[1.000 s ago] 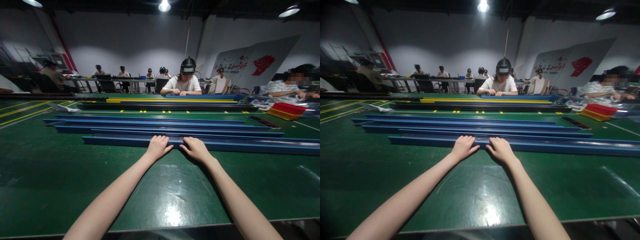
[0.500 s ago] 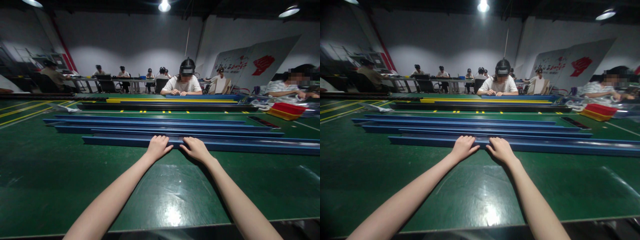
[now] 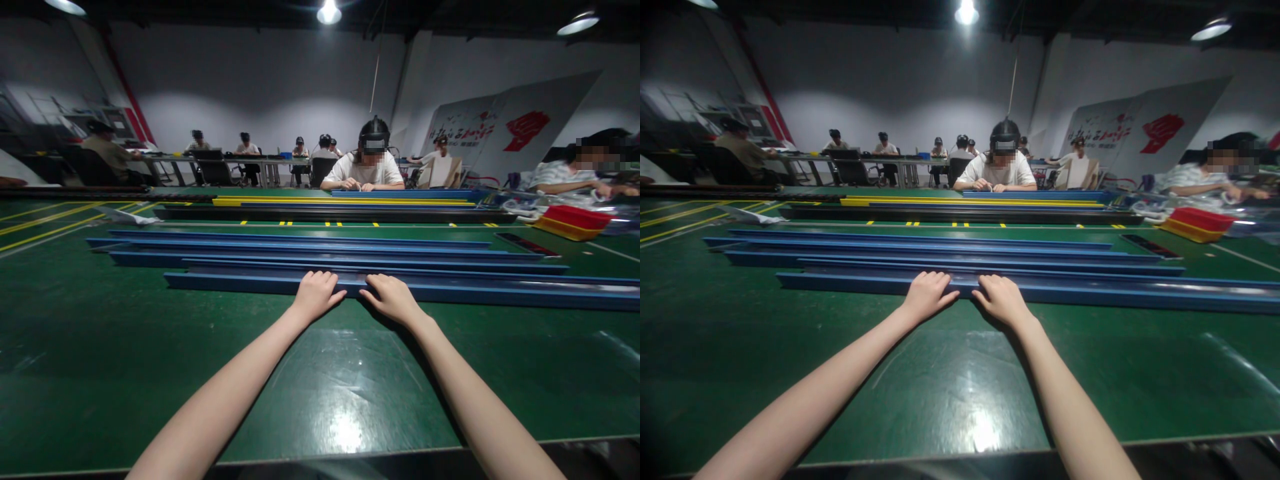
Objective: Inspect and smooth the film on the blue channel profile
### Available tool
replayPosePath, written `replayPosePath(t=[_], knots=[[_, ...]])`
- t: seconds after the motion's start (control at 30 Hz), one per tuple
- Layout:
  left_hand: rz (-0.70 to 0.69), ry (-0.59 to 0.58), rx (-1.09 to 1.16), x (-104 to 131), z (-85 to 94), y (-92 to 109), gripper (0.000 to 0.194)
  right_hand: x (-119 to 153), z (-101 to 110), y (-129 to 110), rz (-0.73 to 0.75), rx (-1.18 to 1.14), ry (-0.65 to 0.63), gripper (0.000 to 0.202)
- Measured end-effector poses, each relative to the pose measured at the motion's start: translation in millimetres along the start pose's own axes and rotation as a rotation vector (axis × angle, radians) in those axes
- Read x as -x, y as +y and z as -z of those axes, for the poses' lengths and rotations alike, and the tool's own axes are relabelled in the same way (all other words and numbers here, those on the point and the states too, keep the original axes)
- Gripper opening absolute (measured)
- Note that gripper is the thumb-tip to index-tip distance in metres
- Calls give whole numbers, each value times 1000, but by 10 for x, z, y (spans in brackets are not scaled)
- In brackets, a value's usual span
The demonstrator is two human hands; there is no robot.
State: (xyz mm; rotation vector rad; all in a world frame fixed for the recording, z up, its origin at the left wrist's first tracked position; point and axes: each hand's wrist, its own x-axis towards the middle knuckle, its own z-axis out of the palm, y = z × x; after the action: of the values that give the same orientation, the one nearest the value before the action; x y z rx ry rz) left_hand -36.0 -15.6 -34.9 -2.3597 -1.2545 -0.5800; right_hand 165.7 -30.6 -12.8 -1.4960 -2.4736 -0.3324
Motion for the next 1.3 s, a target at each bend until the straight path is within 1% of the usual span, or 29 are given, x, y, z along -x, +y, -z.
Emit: replayPosePath(t=[0.47,0.83,1.3], knots=[[10,-20,18,1,12,7,36,-6,6,-2,-13,5,-27,28],[13,-53,22,-5,38,5,37,1,-1,-4,-11,2,-15,30],[-2,1,4,2,-3,-3,35,-4,-2,-2,-1,15,8,27]])
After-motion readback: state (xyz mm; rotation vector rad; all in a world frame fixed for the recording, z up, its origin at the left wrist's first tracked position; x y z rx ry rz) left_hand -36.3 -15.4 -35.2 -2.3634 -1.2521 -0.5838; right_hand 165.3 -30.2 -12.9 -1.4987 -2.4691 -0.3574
